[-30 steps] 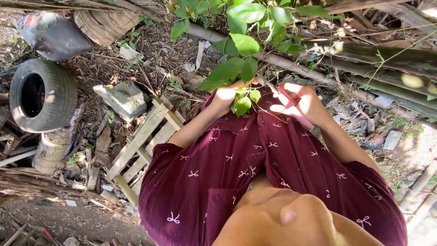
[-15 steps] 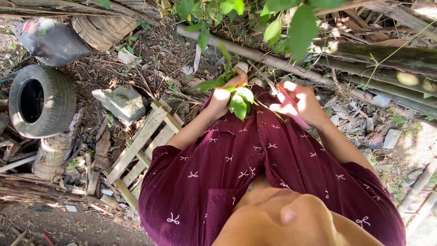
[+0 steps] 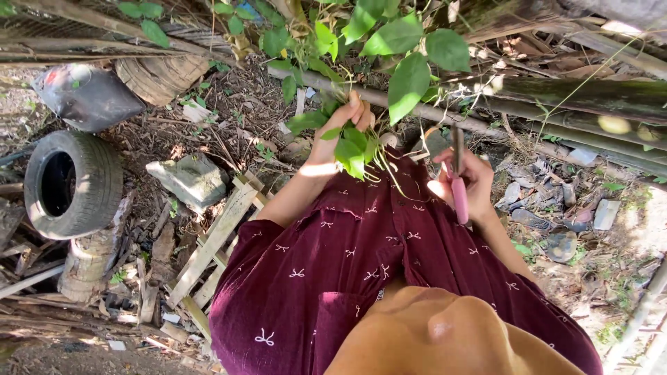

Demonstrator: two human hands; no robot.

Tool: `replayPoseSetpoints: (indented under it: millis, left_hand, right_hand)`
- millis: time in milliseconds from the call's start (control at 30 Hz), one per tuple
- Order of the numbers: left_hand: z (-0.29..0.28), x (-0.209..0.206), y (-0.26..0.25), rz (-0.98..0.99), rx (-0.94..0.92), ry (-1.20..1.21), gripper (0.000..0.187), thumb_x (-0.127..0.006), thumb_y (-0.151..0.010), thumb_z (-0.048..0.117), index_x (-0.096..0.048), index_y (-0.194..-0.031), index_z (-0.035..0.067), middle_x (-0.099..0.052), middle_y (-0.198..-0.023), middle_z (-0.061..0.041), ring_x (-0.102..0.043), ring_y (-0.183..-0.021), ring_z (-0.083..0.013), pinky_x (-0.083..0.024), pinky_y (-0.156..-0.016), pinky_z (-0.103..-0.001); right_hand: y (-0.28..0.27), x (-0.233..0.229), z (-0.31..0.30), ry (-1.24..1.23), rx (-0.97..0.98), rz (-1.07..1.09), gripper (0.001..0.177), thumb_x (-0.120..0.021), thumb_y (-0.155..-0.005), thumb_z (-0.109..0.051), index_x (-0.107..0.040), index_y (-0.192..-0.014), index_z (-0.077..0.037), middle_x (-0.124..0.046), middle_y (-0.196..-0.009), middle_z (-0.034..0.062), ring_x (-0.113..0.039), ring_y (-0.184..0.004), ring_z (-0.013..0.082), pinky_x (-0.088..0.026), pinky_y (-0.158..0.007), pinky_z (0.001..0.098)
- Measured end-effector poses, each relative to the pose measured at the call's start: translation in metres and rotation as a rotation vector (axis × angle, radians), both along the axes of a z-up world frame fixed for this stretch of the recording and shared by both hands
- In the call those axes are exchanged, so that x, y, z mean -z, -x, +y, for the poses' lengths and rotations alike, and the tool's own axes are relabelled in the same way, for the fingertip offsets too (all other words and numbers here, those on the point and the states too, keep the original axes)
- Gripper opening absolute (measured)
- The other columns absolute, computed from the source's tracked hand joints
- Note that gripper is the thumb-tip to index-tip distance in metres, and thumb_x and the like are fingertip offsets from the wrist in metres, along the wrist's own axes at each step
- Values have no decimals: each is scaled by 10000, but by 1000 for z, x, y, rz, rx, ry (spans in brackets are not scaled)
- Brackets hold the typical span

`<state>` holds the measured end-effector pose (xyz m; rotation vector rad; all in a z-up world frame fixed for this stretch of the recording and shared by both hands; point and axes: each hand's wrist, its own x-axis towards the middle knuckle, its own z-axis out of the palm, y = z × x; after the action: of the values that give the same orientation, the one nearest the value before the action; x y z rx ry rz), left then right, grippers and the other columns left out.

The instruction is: The recorder uses scissors to trim leaves from a vine growing on a fence.

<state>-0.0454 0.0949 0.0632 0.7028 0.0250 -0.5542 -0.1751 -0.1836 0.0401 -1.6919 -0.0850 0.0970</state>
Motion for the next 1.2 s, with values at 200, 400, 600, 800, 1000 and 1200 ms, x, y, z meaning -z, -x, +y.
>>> replayPoseSetpoints:
  millis: [200, 400, 600, 800, 1000, 1200]
  left_hand:
    - [-23, 14, -33, 152, -38, 19, 239, -755, -1078, 203, -548, -982, 132, -508, -880, 42, -487, -770, -63, -398, -662, -256]
    - [-59, 30, -61, 307, 155, 384, 522, -739, -975, 338, -564, -1378, 56, -664, -1293, -118, -686, -1160, -219, -562, -1045, -399]
    - [-64, -32, -66, 230, 296, 594, 367, -698, -1078, 204, -587, -1361, -2, -686, -1118, -132, -690, -967, -214, -558, -843, -349]
    - [-62, -30, -56, 77, 281, 58, 237, -722, -1027, 112, -628, -1198, -22, -681, -1018, -108, -659, -924, -191, -528, -830, -349]
    - [-29, -16, -27, -944, 89, -401, 270, -739, -1008, 143, -595, -1207, 30, -564, -1169, -107, -591, -1067, -203, -517, -894, -301]
    - [-5, 15, 6, 139, 191, -250, 177, -742, -940, 111, -681, -1103, 75, -682, -1037, -10, -651, -971, -103, -528, -884, -252]
  right_hand:
    - [9, -18, 8, -14, 121, -22, 377, -820, -800, -13, -657, -1140, 2, -471, -646, -82, -512, -580, 16, -358, -552, 205]
    - [27, -20, 14, 1, 217, 89, 381, -785, -801, 43, -636, -1150, 10, -492, -706, -64, -513, -621, 32, -388, -588, 209]
    - [34, -16, 17, -67, 276, 111, 398, -809, -818, 48, -631, -1172, 13, -454, -730, -67, -473, -645, 30, -385, -610, 203]
    - [27, -17, 14, 22, 266, 121, 378, -814, -819, 38, -643, -1155, 10, -467, -710, -66, -468, -632, 32, -365, -590, 201]
    - [5, -39, 14, -17, 181, 328, 414, -788, -796, 0, -641, -1183, -7, -547, -681, -49, -501, -574, 28, -370, -523, 199]
    - [-11, -37, 19, 224, -72, 385, 502, -854, -794, -124, -628, -1224, 2, -639, -697, -19, -548, -619, 68, -415, -565, 233]
